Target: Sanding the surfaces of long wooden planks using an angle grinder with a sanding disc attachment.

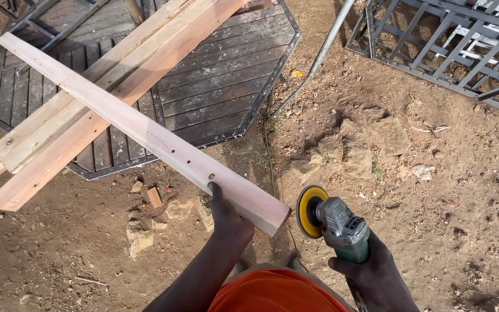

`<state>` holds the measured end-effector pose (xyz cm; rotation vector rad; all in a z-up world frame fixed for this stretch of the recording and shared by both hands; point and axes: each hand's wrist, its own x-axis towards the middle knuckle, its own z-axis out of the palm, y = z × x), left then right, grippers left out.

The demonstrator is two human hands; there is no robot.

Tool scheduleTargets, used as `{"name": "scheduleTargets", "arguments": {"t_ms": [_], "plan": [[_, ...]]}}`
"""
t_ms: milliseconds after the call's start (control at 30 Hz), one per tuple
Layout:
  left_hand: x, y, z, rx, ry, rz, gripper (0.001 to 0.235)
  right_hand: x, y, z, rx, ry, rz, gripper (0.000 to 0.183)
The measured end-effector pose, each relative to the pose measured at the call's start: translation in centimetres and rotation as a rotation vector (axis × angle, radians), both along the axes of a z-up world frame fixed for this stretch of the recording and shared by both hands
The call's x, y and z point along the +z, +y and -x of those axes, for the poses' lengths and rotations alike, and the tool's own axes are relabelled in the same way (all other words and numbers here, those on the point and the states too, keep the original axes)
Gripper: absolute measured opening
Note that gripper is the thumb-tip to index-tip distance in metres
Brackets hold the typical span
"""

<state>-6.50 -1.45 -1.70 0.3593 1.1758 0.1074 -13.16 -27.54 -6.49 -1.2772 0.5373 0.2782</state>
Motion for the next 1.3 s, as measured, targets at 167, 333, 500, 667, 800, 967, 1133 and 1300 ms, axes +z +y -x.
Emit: {"name": "scheduleTargets", "arguments": {"t_ms": [167,333,500,667,800,967,1133,1300], "plan": [[-1.1,-0.7,0.2,0.046,-0.051,-0.056,0.06,-0.3,-1.9,-1.6,0.341,0.068,0.355,0.057],[-4.0,-0.4,1.0,0.041,-0.152,-0.123,0.062,-1.3,-2.8,-1.6,0.434,0.019,0.271,0.06],[-4.7,0.0,1.2,0.056,-0.326,-0.077,0.062,-1.1,-2.7,-2.6,0.528,0.034,0.288,0.055],[-4.5,0.3,1.1,0.042,-0.337,-0.025,0.065,-1.7,-3.1,-3.5,0.498,0.141,0.292,0.062],[-2.0,0.1,1.4,0.098,-0.196,-0.031,0.063,-3.2,-4.9,-3.1,0.434,0.12,0.153,0.067],[-1.6,0.4,1.0,0.128,-0.258,-0.026,0.065,-2.5,-5.6,-3.0,0.377,0.09,0.215,0.06],[-1.3,0.8,1.4,0.168,-0.304,-0.023,0.067,2.4,-2.9,-2.5,0.19,0.16,0.044,0.065],[-1.5,0.7,1.9,0.193,-0.352,-0.011,0.069,5.8,-1.7,-2.5,0.22,0.158,-0.013,0.069]]}}
